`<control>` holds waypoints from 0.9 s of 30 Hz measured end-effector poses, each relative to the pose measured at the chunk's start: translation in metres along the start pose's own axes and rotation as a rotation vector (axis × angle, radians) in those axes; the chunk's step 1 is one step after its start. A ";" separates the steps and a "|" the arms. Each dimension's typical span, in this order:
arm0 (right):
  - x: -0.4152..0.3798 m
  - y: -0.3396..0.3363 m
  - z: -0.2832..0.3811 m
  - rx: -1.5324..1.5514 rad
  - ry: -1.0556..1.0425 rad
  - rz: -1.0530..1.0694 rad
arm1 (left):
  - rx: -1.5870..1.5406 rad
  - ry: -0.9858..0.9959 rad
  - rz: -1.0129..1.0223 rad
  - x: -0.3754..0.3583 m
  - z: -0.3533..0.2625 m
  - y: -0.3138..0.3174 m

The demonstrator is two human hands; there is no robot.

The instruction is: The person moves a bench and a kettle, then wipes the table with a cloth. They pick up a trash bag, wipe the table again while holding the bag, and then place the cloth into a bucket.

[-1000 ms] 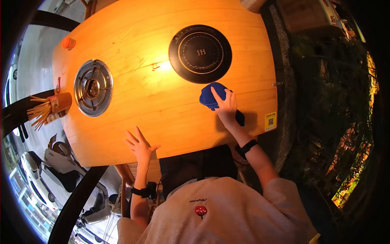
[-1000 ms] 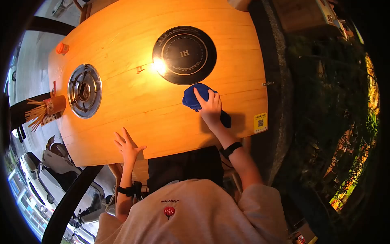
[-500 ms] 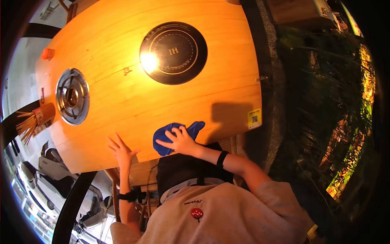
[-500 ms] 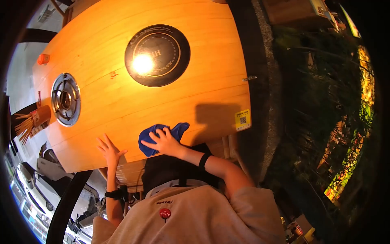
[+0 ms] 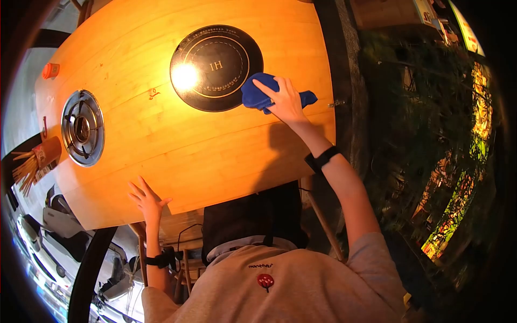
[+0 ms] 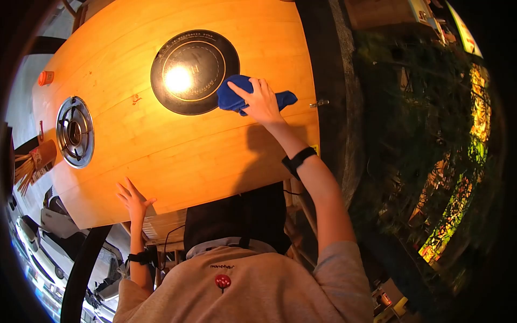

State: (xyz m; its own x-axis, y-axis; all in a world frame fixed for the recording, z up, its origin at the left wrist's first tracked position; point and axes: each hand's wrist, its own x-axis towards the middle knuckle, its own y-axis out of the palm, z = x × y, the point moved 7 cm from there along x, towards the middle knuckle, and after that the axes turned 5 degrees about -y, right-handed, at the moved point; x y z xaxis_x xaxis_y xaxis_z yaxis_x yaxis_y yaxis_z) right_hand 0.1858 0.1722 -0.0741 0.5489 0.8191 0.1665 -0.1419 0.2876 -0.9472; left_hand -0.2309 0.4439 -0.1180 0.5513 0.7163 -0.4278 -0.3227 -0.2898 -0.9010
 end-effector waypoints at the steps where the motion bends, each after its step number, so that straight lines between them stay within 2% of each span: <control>1: -0.003 -0.008 0.009 0.057 -0.030 -0.024 | -0.002 -0.053 0.028 -0.001 0.001 0.001; 3: -0.019 -0.027 0.041 0.171 -0.099 -0.066 | -0.015 -0.166 0.087 -0.003 -0.003 -0.005; 4: -0.039 -0.023 0.057 0.209 -0.220 -0.079 | -0.021 -0.193 0.105 -0.006 -0.009 -0.010; 6: -0.087 -0.008 0.097 0.307 -0.334 0.050 | -0.042 -0.256 0.143 -0.013 -0.028 -0.016; 9: -0.153 0.008 0.136 0.354 -0.525 0.332 | -0.205 -0.181 0.004 -0.037 -0.080 -0.026; 10: -0.164 0.009 0.132 0.373 -0.605 0.362 | -0.255 -0.116 -0.062 -0.047 -0.103 -0.031; 13: -0.169 0.008 0.098 0.380 -0.753 0.395 | -0.262 -0.297 0.051 -0.084 -0.172 -0.016; 15: -0.156 0.000 0.067 0.394 -0.808 0.390 | -0.333 -0.339 0.130 -0.105 -0.228 -0.001; 16: -0.149 0.001 0.051 0.329 -0.807 0.265 | -0.362 -0.342 0.172 -0.110 -0.252 0.008; 17: -0.147 0.000 0.035 0.262 -0.788 0.148 | -0.391 -0.329 0.102 -0.112 -0.271 0.017; 19: -0.125 -0.008 0.005 0.302 -0.711 0.183 | -0.451 -0.297 -0.020 -0.118 -0.296 0.042; 23: -0.080 -0.013 -0.044 0.186 -0.661 0.135 | -0.413 -0.305 -0.087 -0.119 -0.301 0.045; 27: -0.036 -0.012 -0.083 0.234 -0.499 0.169 | -0.387 -0.366 -0.102 -0.121 -0.300 0.049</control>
State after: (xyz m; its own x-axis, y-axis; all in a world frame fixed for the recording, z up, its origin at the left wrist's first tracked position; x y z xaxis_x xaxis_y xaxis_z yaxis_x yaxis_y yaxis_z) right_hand 0.2362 0.0982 -0.0911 0.0554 0.9819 0.1809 -0.4039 0.1878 -0.8953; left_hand -0.0828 0.1529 -0.1317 0.2388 0.9072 -0.3465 0.0633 -0.3706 -0.9266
